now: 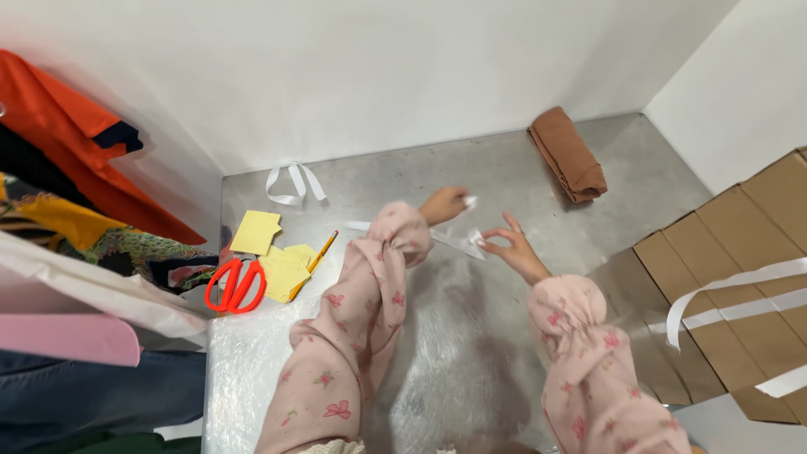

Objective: The person wraps a folded brown garment in a clear plastic bag, places it into a cardboard box, and closes the box. They then secure the box by wrapping a white ribbon around it and tying a bow on top.

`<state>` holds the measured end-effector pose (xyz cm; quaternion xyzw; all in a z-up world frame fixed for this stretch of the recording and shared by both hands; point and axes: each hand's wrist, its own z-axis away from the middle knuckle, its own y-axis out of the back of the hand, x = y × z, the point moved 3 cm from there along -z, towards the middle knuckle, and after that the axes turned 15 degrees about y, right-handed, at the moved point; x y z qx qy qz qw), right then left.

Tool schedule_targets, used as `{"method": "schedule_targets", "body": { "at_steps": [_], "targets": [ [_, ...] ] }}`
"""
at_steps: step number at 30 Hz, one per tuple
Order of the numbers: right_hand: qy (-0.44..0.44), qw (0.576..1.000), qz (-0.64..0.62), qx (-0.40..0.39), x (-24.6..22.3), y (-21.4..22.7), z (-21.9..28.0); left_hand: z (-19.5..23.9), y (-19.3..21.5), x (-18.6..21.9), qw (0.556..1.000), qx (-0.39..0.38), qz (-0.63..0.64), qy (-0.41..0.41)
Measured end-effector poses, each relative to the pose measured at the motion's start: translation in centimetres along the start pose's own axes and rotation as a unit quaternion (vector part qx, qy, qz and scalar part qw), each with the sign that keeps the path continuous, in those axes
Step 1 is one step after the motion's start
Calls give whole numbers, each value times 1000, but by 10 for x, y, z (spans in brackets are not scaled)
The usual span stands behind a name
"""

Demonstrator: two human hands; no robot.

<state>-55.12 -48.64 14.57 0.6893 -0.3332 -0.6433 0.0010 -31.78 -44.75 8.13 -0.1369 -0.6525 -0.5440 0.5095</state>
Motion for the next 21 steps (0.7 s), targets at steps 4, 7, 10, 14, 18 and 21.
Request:
{"method": "schedule_targets", "body": {
  "at_steps": [4, 7, 10, 14, 18, 21],
  "targets": [
    [164, 986, -10, -37, -5, -15, -61, 85, 68, 135, 958, -128, 257, 17],
    [115, 990, -72, -24, -36, -26, -92, 54, 93, 94, 925, -99, 367, 19],
    [81, 989, -120, 20, -31, -47, -131, 53, 130, 14, 931, -7, 355, 82],
    [42, 992, -117, -5, -46, -89, -183, 81, 162, -87, 937, 61, 305, 159],
    [141, 984, -99, -52, -104, -134, -231, 151, 179, -46, 931, -89, 283, 215],
    [188, 967, -156, -76, -171, -161, -233, 139, 180, -47, 921, -77, 319, 208]
  ]
}}
